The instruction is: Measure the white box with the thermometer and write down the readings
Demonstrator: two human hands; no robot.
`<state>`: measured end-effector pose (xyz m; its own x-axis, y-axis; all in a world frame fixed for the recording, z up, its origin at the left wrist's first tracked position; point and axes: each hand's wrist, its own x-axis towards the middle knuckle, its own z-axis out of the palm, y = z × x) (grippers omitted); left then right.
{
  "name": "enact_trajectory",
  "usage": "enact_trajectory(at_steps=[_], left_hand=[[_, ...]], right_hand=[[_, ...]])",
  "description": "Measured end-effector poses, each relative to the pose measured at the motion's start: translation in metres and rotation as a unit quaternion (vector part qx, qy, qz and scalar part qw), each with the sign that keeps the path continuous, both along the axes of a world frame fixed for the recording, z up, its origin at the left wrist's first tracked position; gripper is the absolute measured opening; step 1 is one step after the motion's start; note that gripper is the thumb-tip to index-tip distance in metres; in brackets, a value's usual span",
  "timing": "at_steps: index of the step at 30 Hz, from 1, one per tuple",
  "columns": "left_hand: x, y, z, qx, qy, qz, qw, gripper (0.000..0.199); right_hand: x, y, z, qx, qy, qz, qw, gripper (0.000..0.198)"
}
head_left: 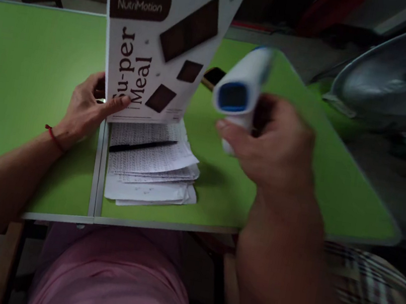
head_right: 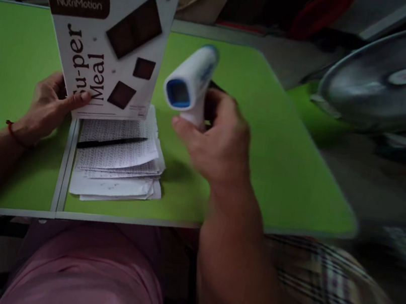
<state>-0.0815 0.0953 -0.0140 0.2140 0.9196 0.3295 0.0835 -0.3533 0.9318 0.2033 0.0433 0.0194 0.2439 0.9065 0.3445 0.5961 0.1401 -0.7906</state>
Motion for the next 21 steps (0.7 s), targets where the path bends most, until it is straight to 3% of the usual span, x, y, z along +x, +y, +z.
enact_trajectory(at_steps=[2, 5, 7, 9, 15, 21], left_hand=[[0.004, -0.008, 0.005, -0.021, -0.001, -0.017, 1.000, 0.052], [0.009, -0.021, 0.011, -0.050, 0.019, -0.011, 0.999, 0.054], [0.011, -0.028, 0.013, -0.069, 0.033, -0.005, 0.997, 0.054], [0.013, -0.032, 0.015, -0.084, 0.047, -0.003, 0.995, 0.055], [0.014, -0.033, 0.017, -0.091, 0.083, -0.001, 0.992, 0.060], [0.011, -0.029, 0.017, -0.067, 0.101, -0.024, 0.992, 0.056]], right_hand=[[-0.017, -0.017, 0.014, 0.068, 0.188, 0.071, 0.977, 0.026], [-0.046, -0.044, 0.026, -0.054, 0.400, 0.148, 0.903, 0.026], [-0.061, -0.057, 0.022, -0.129, 0.464, 0.164, 0.861, 0.030], [-0.070, -0.065, 0.012, -0.171, 0.491, 0.162, 0.839, 0.035], [-0.078, -0.077, -0.015, -0.181, 0.517, 0.092, 0.831, 0.042], [-0.081, -0.079, -0.019, -0.168, 0.516, 0.126, 0.830, 0.043]])
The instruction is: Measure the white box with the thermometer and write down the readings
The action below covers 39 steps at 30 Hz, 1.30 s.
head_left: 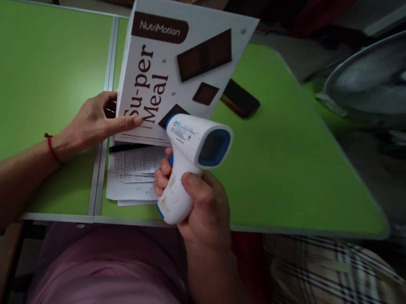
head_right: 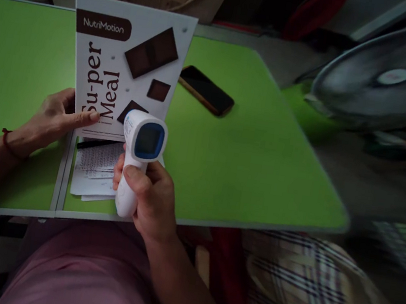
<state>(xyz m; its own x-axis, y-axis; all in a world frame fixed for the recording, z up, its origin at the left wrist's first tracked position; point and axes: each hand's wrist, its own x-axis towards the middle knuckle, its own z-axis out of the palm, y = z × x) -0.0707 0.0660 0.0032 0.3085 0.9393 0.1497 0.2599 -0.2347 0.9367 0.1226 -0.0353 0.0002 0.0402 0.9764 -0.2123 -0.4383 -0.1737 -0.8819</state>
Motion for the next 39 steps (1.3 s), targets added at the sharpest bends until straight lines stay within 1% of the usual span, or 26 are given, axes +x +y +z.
enact_trajectory(at_steps=[3, 10, 15, 20, 23, 29, 34, 39], left_hand=[[-0.0011, 0.0010, -0.0020, 0.011, -0.005, -0.022, 1.000, 0.056], [-0.0018, 0.0020, -0.0027, 0.040, 0.003, -0.042, 0.998, 0.049], [-0.0022, 0.0014, -0.0018, 0.039, 0.010, -0.039, 0.998, 0.051], [-0.0026, 0.0020, -0.0014, 0.033, 0.014, -0.035, 0.999, 0.056], [-0.0022, 0.0020, -0.0004, 0.035, 0.010, -0.045, 0.998, 0.053], [-0.0017, 0.0010, 0.0012, 0.041, 0.020, -0.036, 0.998, 0.053], [-0.0024, 0.0019, -0.0005, 0.043, 0.020, -0.030, 0.998, 0.053], [-0.0020, 0.0015, -0.0025, 0.022, -0.024, -0.031, 0.999, 0.051]], right_hand=[[-0.0023, 0.0014, -0.0016, 0.010, 0.012, -0.001, 1.000, 0.046], [-0.0024, 0.0019, -0.0070, 0.019, 0.031, -0.005, 0.999, 0.049], [-0.0031, 0.0017, -0.0077, 0.015, 0.027, -0.015, 0.999, 0.052], [-0.0039, 0.0019, -0.0080, 0.025, 0.017, -0.005, 1.000, 0.049], [-0.0049, 0.0019, -0.0082, 0.028, 0.010, -0.008, 1.000, 0.048], [-0.0071, 0.0010, -0.0082, 0.018, 0.016, -0.015, 1.000, 0.051], [-0.0074, 0.0004, -0.0092, 0.022, 0.020, -0.012, 0.999, 0.050], [-0.0071, -0.0016, -0.0055, 0.026, 0.013, -0.007, 1.000, 0.050]])
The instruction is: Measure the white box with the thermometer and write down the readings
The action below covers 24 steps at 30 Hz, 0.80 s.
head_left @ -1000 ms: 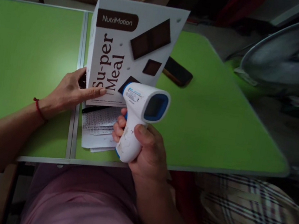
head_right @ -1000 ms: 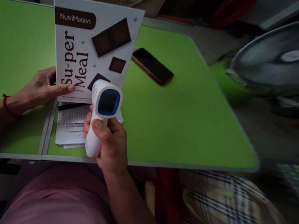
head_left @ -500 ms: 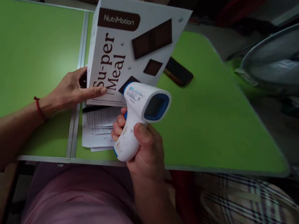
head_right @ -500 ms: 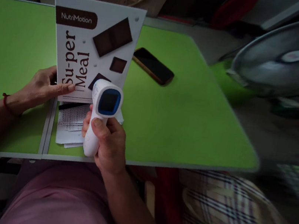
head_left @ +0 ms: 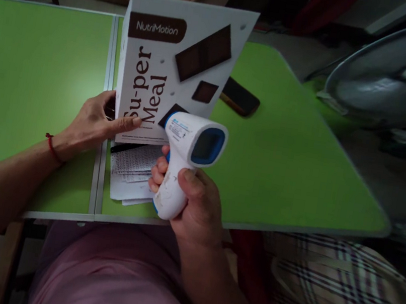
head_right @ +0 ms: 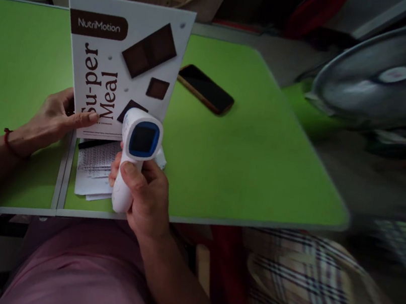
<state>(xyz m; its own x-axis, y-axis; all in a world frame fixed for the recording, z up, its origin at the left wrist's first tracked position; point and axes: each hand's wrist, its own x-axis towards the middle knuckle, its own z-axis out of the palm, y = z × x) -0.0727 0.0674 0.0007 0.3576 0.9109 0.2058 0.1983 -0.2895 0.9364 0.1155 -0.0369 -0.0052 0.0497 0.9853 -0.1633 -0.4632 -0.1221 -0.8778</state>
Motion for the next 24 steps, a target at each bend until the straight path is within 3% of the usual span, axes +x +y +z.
enact_trajectory(at_steps=[4, 7, 9, 11, 12, 14, 17, 24], left_hand=[[-0.001, 0.002, -0.001, 0.001, -0.023, 0.000, 1.000, 0.054], [-0.005, 0.010, -0.004, 0.031, -0.048, 0.006, 0.998, 0.056], [-0.008, 0.016, -0.007, 0.055, -0.052, 0.021, 0.997, 0.059], [-0.011, 0.022, -0.010, 0.081, -0.041, 0.034, 0.995, 0.060], [-0.013, 0.024, -0.011, 0.092, -0.034, 0.039, 0.994, 0.060], [-0.016, 0.028, -0.013, 0.108, -0.022, 0.048, 0.993, 0.061], [-0.018, 0.029, -0.015, 0.114, -0.004, 0.071, 0.991, 0.064], [-0.020, 0.032, -0.016, 0.100, 0.019, 0.067, 0.992, 0.055]], right_hand=[[0.018, 0.004, 0.009, 0.013, -0.051, 0.000, 0.999, 0.042], [0.052, 0.021, 0.012, 0.086, -0.192, -0.085, 0.974, 0.032], [0.080, 0.038, 0.012, 0.134, -0.378, -0.099, 0.911, 0.024], [0.103, 0.058, 0.010, 0.143, -0.530, -0.087, 0.831, 0.039], [0.112, 0.067, 0.009, 0.137, -0.588, -0.065, 0.794, 0.047], [0.122, 0.083, 0.005, 0.116, -0.653, -0.036, 0.747, 0.055], [0.123, 0.096, -0.004, 0.090, -0.683, -0.013, 0.725, 0.054], [0.116, 0.103, -0.022, 0.141, -0.687, 0.016, 0.712, 0.034]])
